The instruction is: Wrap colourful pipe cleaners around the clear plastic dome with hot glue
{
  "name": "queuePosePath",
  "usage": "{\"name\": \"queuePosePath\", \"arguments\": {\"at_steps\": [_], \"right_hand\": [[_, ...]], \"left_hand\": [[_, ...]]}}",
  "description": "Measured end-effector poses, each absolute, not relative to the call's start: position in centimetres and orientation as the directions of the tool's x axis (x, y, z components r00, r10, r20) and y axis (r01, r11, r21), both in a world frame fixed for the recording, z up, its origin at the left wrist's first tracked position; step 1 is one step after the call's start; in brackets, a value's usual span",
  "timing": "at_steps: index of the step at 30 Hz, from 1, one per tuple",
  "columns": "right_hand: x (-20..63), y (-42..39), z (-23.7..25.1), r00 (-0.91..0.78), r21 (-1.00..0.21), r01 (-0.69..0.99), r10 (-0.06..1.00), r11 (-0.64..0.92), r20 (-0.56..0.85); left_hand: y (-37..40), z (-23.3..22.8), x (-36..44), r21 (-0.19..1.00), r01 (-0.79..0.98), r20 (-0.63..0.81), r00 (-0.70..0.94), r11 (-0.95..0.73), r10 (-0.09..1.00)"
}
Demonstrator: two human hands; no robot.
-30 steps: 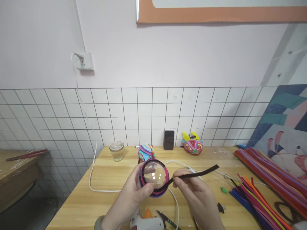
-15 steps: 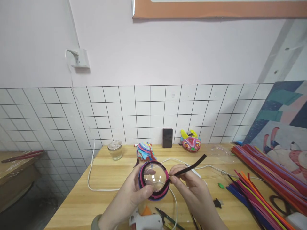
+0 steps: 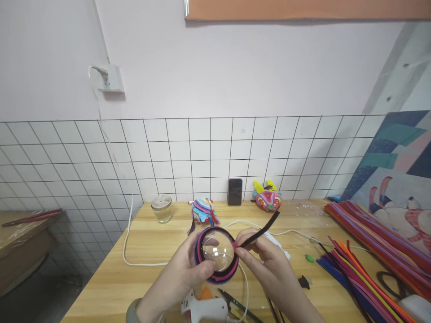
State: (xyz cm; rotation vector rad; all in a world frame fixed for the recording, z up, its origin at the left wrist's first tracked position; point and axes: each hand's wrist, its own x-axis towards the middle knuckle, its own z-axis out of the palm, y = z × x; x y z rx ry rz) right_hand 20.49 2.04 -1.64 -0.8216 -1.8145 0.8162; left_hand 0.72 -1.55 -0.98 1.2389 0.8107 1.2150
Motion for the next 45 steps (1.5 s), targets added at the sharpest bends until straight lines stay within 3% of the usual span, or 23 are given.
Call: {"name": "queuePosePath", "arguments": {"at_steps": [12,17,21,26,39,45], "right_hand": [[20.6,2.5,-2.2,-0.379,-0.887,0.150,0.854,0.437,0.357],[20.0,2.4,-2.2,-0.452,-0.971,-0.140,0.859,0.196,0.239],[19.4,2.1,-1.8,-0.472,-0.956,-0.276,0.854,0.094,0.220],[19.3,2.4,-2.5,-0.378,-0.949,-0.278,0.891,0.150,0.251],[18.5,2.8,-4.5,-0.189,-0.935,-0.164,0.920,0.315,0.343],[17.7,2.0,-5.0,-0.099,-0.904,0.014,0.900,0.428,0.424]], "left_hand": [[-1.7,-0.8,0.8,0.974,-0.192,0.161,0.203,-0.122,0.966],[-1.5,-1.2,0.8,0.983,-0.157,0.128,0.250,-0.090,0.960],[-1.3,-2.0,1.0,0.983,-0.167,0.096,0.160,-0.068,0.983],[-0.8,-2.6,1.5,0.981,-0.188,0.067,0.097,-0.048,0.993],[-0.8,-2.4,3.5,0.875,-0.424,0.229,-0.062,-0.233,0.971],[-1.3,-1.4,4.3,0.860,-0.446,0.227,-0.102,-0.248,0.969]]}}
